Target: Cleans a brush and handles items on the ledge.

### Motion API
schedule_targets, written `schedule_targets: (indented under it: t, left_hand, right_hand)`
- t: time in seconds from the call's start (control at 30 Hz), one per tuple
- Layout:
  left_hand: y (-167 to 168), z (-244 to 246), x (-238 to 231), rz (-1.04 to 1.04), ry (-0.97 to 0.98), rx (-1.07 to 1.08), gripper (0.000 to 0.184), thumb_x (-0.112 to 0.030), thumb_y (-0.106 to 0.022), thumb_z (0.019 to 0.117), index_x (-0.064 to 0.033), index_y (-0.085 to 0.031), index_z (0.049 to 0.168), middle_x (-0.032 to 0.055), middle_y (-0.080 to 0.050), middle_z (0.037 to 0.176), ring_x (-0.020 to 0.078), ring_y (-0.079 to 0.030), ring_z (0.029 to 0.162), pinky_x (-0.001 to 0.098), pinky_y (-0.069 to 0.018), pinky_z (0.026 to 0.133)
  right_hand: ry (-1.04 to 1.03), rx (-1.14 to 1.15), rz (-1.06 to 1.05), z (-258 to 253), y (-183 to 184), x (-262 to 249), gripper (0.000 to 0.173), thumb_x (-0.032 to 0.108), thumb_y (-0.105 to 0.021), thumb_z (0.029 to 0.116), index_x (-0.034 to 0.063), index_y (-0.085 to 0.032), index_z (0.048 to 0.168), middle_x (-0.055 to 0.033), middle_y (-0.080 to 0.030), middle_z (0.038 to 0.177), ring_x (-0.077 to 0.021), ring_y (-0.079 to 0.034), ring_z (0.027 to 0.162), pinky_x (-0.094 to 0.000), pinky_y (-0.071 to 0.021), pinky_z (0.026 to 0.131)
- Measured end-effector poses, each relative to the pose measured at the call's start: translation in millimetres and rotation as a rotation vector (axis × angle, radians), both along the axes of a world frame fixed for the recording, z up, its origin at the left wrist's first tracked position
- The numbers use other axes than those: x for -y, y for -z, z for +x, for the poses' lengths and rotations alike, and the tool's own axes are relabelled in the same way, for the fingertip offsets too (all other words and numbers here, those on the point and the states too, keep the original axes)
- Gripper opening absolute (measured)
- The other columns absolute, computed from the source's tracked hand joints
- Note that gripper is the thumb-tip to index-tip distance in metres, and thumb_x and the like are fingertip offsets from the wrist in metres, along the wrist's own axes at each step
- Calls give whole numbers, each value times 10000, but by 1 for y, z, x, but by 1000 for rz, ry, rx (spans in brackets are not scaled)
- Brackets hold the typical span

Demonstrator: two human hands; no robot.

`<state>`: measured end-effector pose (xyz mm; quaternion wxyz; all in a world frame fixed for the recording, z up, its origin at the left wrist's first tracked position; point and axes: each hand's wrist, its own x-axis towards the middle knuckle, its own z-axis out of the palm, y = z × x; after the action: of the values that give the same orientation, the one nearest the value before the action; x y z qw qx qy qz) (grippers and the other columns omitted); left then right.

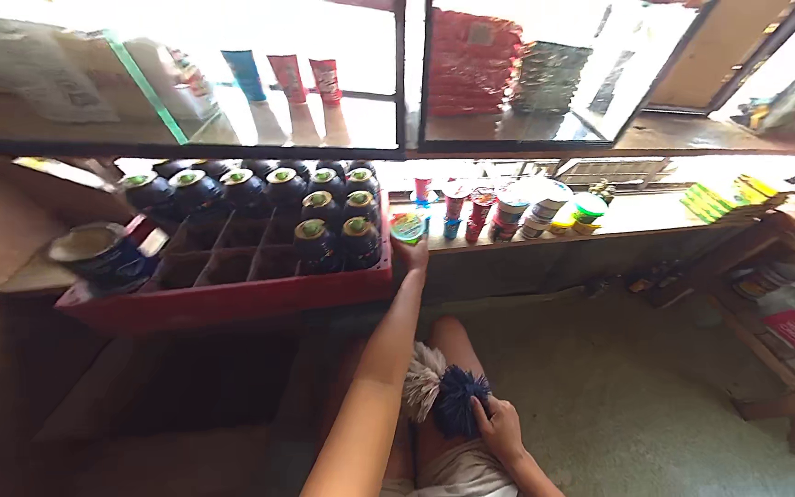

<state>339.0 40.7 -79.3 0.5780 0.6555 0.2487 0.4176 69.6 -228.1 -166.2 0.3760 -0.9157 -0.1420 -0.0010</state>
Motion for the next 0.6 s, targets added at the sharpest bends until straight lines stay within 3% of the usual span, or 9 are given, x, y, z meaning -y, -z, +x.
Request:
schedule_targets:
  t: [0.2, 0.33, 0.43, 0.53, 0.6]
  left_hand:
    - [-8, 0, -10, 31, 18, 68, 947, -20, -817, 816, 92, -231, 1552, 292, -402, 1544, 324, -413, 1446, 396, -318, 1211]
    - [-9, -17, -10, 43, 82, -56, 956, -35, -771, 872, 61, -145, 1588, 283, -332, 1592, 324, -354, 1485, 405, -276, 1232]
    - [-9, -38, -3, 8, 146, -97, 998, -14, -748, 875, -8, -77, 1613, 254, -321, 1606, 317, -392, 1465, 427, -349, 1198]
    - [-20, -90, 10, -90, 394, -232, 1106, -111, -763, 885, -63, 59, 1623, 252, -120, 1675, 344, -265, 1525, 486, -307, 1210]
    - [-41, -131, 16, -108, 634, -339, 1065, -187, -759, 900, -59, 7, 1628, 263, -120, 1671, 357, -266, 1521, 498, -329, 1199]
  right_hand:
    - [-24, -47, 28, 1, 0, -1, 583, 464, -500, 1000, 1, -658, 683, -136, -613, 594, -304, -660, 609, -528, -499, 588]
    - [-14, -51, 23, 0, 2, -2, 597, 486, -488, 994, 10, -665, 680, -125, -613, 587, -300, -657, 600, -529, -497, 583]
    - [-18, -44, 20, 0, 2, -4, 596, 492, -484, 994, 19, -664, 679, -119, -605, 578, -290, -652, 593, -523, -494, 579]
    - [-29, -30, 22, -1, 1, -5, 579, 475, -494, 991, 17, -667, 681, -114, -602, 573, -286, -643, 575, -515, -489, 565]
    - [-16, -26, 28, -1, 1, -4, 567, 459, -495, 991, 12, -681, 694, -120, -615, 580, -292, -653, 581, -527, -500, 571]
